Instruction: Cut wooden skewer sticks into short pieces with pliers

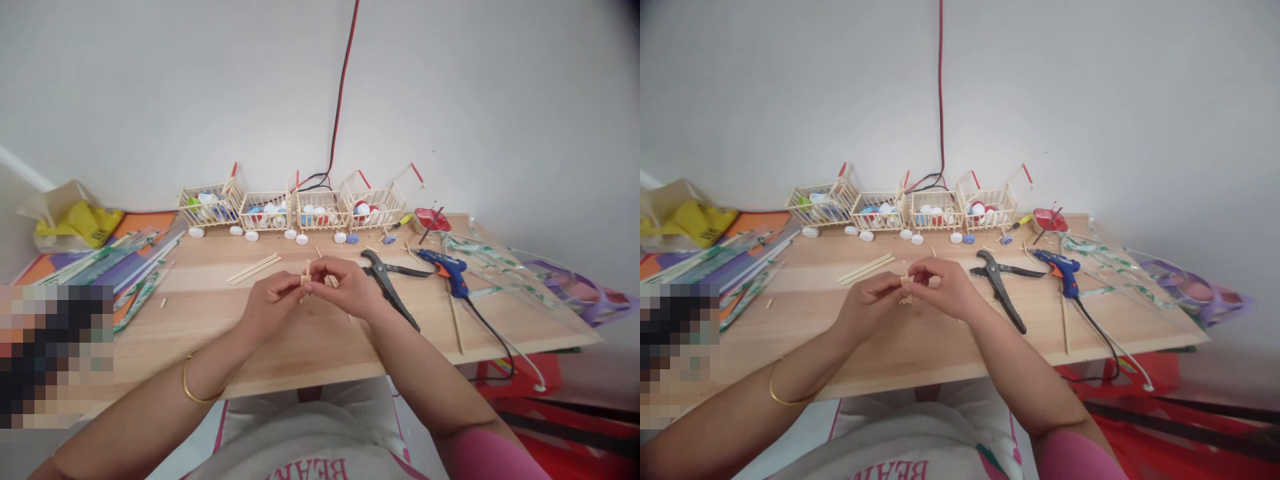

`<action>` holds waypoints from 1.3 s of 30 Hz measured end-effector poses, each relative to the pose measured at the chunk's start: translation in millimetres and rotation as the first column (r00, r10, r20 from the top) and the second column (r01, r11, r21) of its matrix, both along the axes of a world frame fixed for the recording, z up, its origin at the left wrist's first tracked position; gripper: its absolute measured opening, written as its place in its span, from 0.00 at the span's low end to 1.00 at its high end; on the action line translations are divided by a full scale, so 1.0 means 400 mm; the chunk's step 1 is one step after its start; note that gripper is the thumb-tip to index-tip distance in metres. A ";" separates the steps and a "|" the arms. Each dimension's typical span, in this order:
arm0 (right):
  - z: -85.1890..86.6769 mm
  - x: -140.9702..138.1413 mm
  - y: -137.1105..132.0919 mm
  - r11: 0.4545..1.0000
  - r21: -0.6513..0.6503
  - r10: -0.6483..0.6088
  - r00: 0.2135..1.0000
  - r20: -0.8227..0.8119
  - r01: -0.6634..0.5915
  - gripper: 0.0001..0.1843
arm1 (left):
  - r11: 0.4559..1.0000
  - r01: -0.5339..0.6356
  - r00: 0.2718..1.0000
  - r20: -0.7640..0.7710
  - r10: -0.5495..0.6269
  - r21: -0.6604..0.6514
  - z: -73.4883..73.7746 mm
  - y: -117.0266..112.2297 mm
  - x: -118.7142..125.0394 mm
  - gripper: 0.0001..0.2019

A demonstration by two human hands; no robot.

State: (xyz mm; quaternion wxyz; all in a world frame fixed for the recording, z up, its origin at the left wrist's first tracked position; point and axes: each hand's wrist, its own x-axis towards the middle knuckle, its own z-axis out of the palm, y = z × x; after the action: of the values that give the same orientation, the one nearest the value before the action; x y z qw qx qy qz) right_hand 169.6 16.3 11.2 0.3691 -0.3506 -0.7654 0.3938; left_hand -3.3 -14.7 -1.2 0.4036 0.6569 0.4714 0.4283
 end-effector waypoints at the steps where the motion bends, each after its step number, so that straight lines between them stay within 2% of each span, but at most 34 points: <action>1: -0.001 -0.001 -0.001 1.000 -0.013 0.011 1.000 -0.009 -0.011 0.09 | 1.000 0.010 1.000 -0.025 -0.010 0.013 0.001 0.000 0.001 0.08; 5: -0.004 -0.005 -0.006 0.997 -0.076 -0.008 0.999 -0.045 0.004 0.08 | 0.999 0.023 0.996 -0.090 -0.019 0.038 -0.003 0.000 0.005 0.08; 9: -0.004 -0.010 -0.010 0.988 -0.147 -0.059 0.996 -0.064 0.049 0.10 | 1.000 -0.004 0.997 -0.082 0.006 0.017 -0.008 0.000 0.009 0.07; 13: -0.011 -0.007 -0.007 0.968 -0.252 -0.041 0.993 -0.107 0.013 0.10 | 0.998 0.005 1.000 -0.018 -0.006 -0.064 -0.009 0.005 0.011 0.06; 16: -0.024 0.002 0.001 0.935 -0.351 -0.001 0.990 -0.144 -0.050 0.12 | 0.980 0.085 0.993 0.092 -0.069 -0.181 -0.011 0.010 0.010 0.05; 20: -0.040 0.013 0.018 0.903 -0.425 0.003 0.991 -0.133 -0.060 0.15 | 0.919 0.191 0.956 0.278 -0.095 -0.344 -0.016 0.009 0.012 0.09; 24: -0.041 0.011 0.025 0.873 -0.486 -0.019 0.994 -0.111 -0.037 0.16 | 0.810 0.282 0.887 0.461 -0.016 -0.515 -0.019 0.005 0.020 0.13; 26: -0.034 0.006 0.022 0.858 -0.513 -0.025 0.995 -0.093 -0.027 0.16 | 0.767 0.307 0.869 0.495 0.016 -0.564 -0.021 0.004 0.023 0.14; 30: -0.022 -0.005 0.013 0.829 -0.559 -0.032 0.997 -0.076 -0.017 0.16 | 0.716 0.322 0.855 0.515 0.061 -0.619 -0.023 0.002 0.029 0.13; 35: -0.023 -0.002 0.012 0.843 -0.536 0.006 0.997 -0.081 -0.049 0.17 | 0.702 0.316 0.829 0.546 0.124 -0.638 -0.015 -0.003 0.032 0.12; 37: -0.021 0.004 0.011 0.882 -0.464 0.050 0.995 -0.089 -0.086 0.17 | 0.716 0.313 0.806 0.573 0.147 -0.624 -0.011 0.000 0.028 0.12; 39: -0.015 0.009 0.007 0.945 -0.315 0.078 0.996 -0.045 -0.089 0.22 | 0.730 0.309 0.779 0.602 0.173 -0.609 -0.008 0.005 0.021 0.10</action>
State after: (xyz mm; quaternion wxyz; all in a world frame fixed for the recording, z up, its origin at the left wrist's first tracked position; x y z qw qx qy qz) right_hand 173.1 18.9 5.1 0.3032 -0.3663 -0.7003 0.5324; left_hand 5.0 -12.7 -4.6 0.7630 0.3010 0.4076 0.4013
